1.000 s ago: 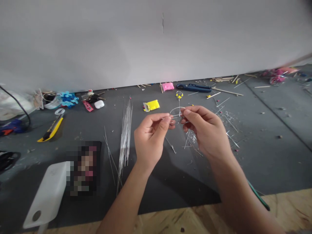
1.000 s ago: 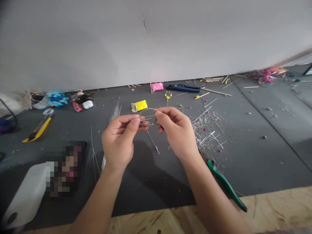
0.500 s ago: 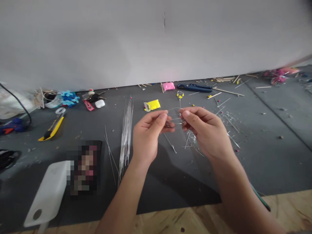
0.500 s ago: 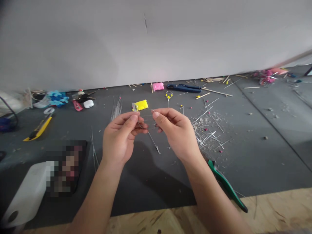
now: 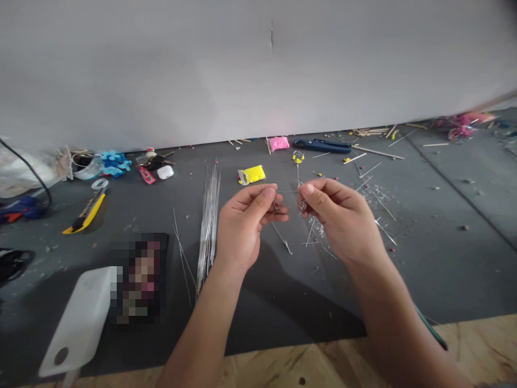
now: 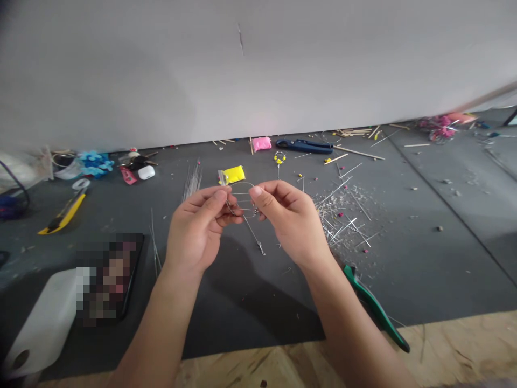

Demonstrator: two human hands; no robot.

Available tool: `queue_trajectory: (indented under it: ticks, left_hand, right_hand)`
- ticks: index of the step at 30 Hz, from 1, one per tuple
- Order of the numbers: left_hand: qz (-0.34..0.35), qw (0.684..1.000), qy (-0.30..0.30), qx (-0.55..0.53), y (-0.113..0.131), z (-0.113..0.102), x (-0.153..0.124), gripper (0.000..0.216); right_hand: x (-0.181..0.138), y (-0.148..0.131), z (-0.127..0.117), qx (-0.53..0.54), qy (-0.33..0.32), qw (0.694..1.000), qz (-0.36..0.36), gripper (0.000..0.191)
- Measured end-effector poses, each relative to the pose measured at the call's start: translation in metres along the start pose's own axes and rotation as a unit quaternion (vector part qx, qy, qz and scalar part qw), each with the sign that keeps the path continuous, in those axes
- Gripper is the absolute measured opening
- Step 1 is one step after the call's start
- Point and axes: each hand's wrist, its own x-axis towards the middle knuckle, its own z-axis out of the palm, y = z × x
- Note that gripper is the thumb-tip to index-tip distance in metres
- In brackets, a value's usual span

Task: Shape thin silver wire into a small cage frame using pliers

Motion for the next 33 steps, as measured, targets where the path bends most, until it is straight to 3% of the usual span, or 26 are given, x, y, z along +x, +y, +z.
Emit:
queue_trajectory:
  ticks: [15, 33]
  left_hand:
    - [0.02, 0.999, 0.024, -0.007, -0.0017, 0.0025, 0.0001, 0.01]
    - [0.034, 0.999, 0.01, -0.013, -0.0037, 0.003, -0.0012, 0.006]
  right_hand:
    - [0.0027, 0.0032, -0.0026, 0.069, -0.031, 0.996, 0.039, 0.003]
    - [0.002, 0.0004, -0.0004, 0.085, -0.007, 0.995, 0.043, 0.011]
